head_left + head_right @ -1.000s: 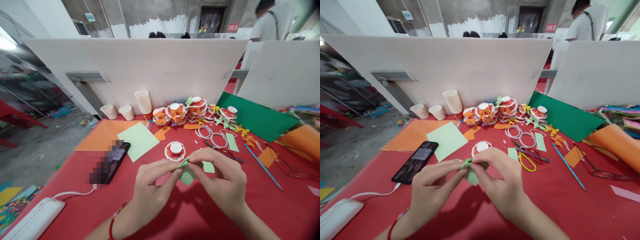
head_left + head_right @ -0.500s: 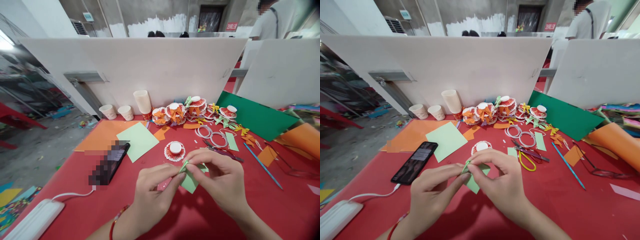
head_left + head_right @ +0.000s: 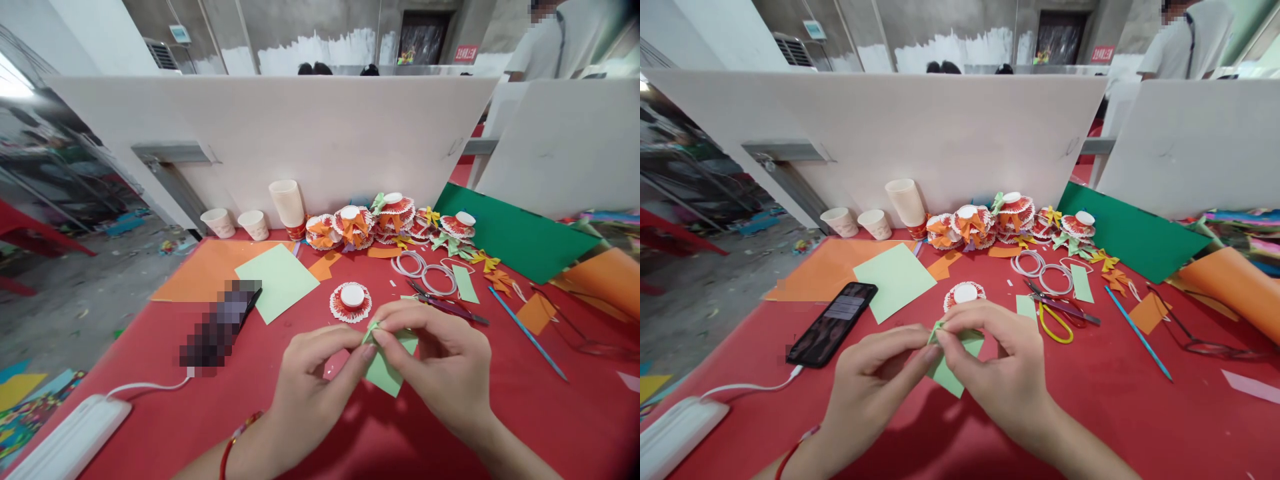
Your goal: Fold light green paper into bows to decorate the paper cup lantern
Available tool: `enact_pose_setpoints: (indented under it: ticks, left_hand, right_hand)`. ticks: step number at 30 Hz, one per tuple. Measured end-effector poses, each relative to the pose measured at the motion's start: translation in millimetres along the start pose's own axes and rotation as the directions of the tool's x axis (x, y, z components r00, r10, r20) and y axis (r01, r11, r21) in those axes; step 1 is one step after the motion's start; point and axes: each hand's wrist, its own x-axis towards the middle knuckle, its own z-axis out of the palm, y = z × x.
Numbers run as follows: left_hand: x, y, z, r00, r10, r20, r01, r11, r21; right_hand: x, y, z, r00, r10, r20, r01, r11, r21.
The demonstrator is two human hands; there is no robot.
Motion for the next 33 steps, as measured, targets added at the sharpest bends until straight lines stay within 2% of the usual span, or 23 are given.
enact_pose_setpoints:
  ticks: [5, 11, 17, 21, 27, 30, 33]
  left_hand:
    - [-2, -1, 1.8, 0.998, 0.051, -0.025, -0.051, 0.999, 0.019]
    - [-3, -2, 3.1, 0.998, 0.041, -0.04, -0.042, 0.999, -0.016]
    - [1, -3, 1.8, 0.999, 0.041, -0.01, -0.041, 0.999, -0.035]
    - [3, -6, 0.6, 0.989, 0.146, -0.02, -0.146, 0.989, -0.024]
    - [5, -15, -0.4, 0.932, 0.362, -0.015, -0.362, 0.93, -0.056]
    - [5, -17, 0.0, 0.922, 0.387, -0.007, -0.387, 0.922, -0.02]
    - [6, -17, 0.9, 0.934, 0.357, 0.019, -0.356, 0.934, -0.021]
  right_hand:
    - [-1, -1, 1, 1.0, 0.018, -0.004, -0.018, 1.0, -0.013]
    - [-2, -1, 1, 0.989, 0.15, 0.007, -0.15, 0.982, 0.116]
    - [-1, -2, -2, 0.969, 0.246, -0.032, -0.24, 0.962, 0.132]
    - [-3, -2, -3, 0.969, 0.245, 0.027, -0.246, 0.951, 0.187]
    - [-1, -1, -7, 0.965, 0.197, 0.173, -0.229, 0.955, 0.188]
    - [0, -1, -8, 0.967, 0.165, 0.193, -0.197, 0.967, 0.159]
    - [1, -1, -8, 0.978, 0.151, 0.146, -0.173, 0.973, 0.152]
